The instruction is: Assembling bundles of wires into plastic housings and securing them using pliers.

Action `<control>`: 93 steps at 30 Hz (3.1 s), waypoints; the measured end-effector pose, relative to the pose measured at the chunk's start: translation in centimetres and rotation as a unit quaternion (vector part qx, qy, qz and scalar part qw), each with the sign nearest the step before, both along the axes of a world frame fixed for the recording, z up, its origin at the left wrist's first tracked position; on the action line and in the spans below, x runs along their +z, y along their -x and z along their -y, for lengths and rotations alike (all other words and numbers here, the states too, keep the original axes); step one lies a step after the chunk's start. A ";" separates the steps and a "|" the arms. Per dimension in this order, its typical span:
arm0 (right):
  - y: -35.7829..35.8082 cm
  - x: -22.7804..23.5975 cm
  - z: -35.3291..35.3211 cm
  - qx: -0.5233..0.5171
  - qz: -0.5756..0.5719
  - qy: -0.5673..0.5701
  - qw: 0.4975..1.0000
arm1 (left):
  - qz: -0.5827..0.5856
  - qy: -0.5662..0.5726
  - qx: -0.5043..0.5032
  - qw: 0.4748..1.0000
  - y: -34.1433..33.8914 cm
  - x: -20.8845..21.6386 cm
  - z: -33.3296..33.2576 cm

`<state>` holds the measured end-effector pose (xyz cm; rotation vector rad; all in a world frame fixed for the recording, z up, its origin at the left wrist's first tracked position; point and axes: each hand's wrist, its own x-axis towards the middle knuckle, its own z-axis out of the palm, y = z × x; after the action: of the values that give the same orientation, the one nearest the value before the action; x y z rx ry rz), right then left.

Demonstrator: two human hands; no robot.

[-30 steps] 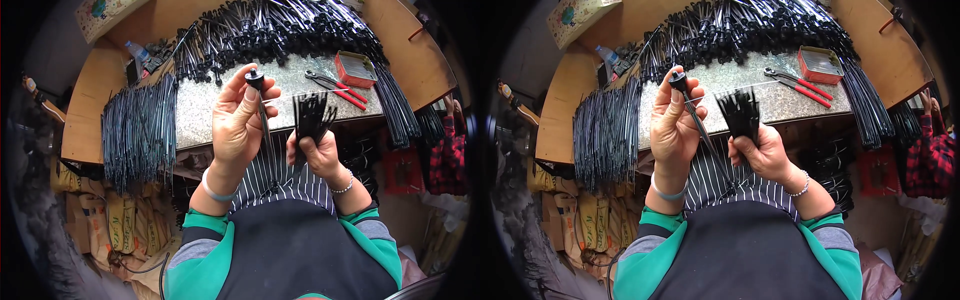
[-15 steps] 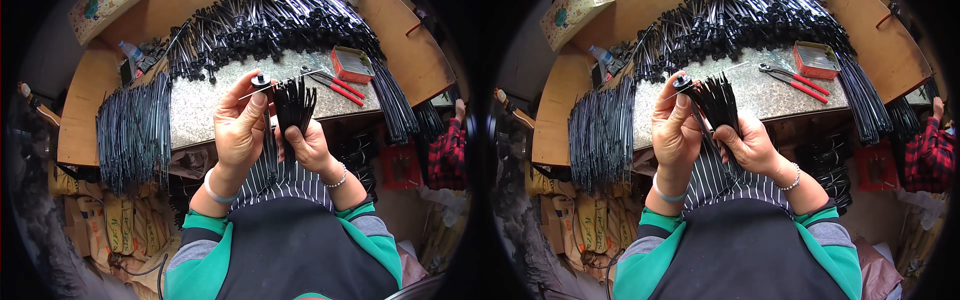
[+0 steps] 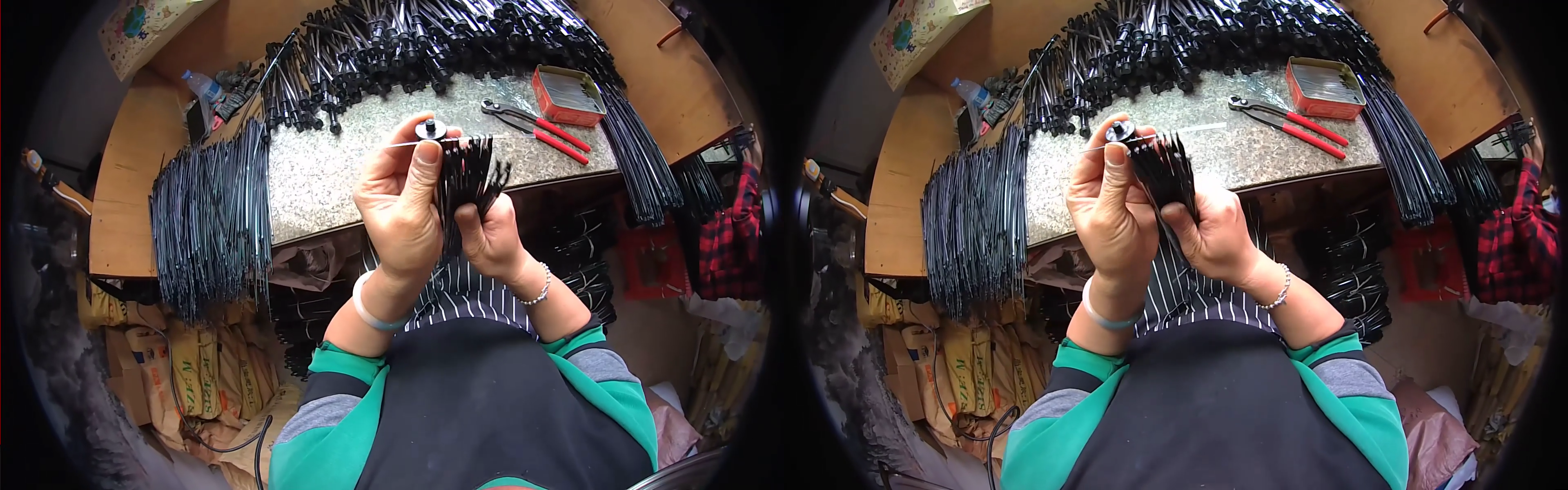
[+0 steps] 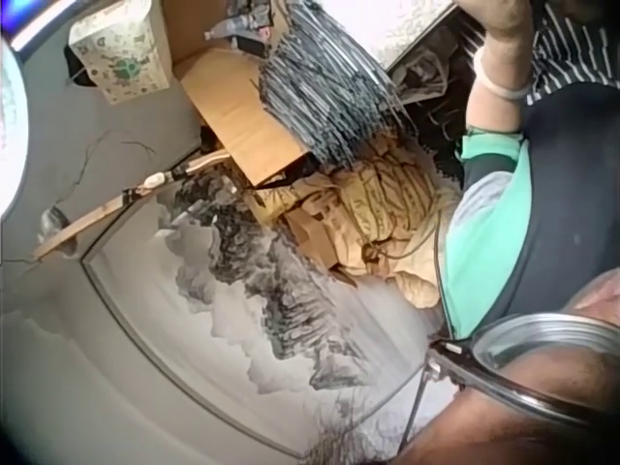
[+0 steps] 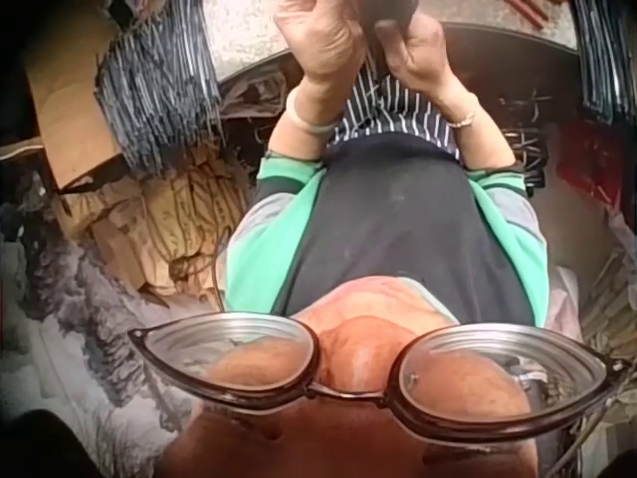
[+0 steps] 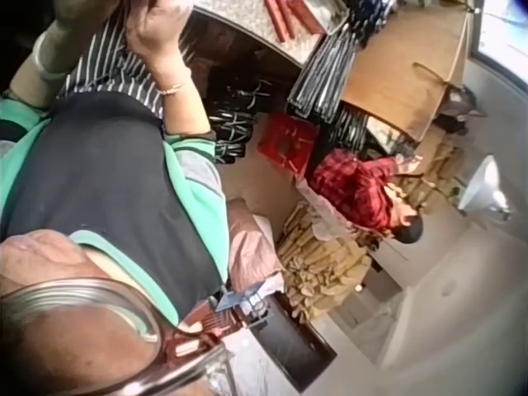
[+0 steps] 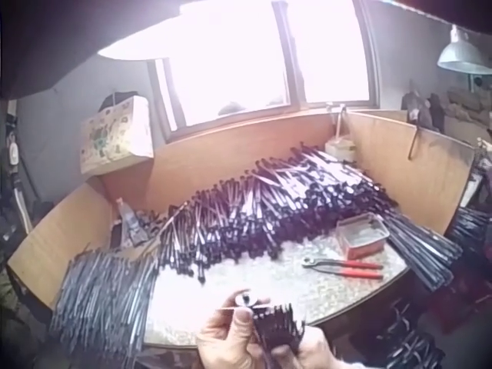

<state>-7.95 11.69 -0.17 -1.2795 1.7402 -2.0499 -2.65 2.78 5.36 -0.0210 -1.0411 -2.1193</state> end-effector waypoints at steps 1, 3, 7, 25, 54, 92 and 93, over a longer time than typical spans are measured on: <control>0.2 -0.2 0.2 -0.070 -0.126 0.029 0.989 | 0.004 0.019 0.006 1.000 0.1 -0.1 -0.2; -0.1 -0.3 0.0 -0.051 -0.075 0.020 0.996 | 0.002 0.024 0.008 1.000 0.3 -0.1 -0.3; 0.0 -0.2 0.4 -0.039 -0.041 0.050 0.997 | -0.010 0.040 -0.019 0.999 0.3 -0.2 -0.4; 0.6 -0.2 0.6 0.026 0.010 0.065 0.997 | 0.008 -0.016 -0.098 0.995 1.0 -0.5 0.7; 1.1 -0.1 0.5 -0.113 -0.144 0.026 0.983 | 0.024 0.125 0.140 0.982 1.7 -1.6 -0.8; 0.5 1.8 -0.9 -0.189 -0.188 0.044 0.963 | 0.052 0.113 0.018 0.992 0.5 -0.3 -0.3; 0.9 1.8 -1.0 -0.185 -0.234 0.075 0.952 | 0.052 0.114 0.018 0.992 0.6 -0.4 -0.3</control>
<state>-8.85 12.69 1.67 -1.7111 2.2035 -2.2437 -3.24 3.08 4.94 -0.0015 -1.3325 -1.9757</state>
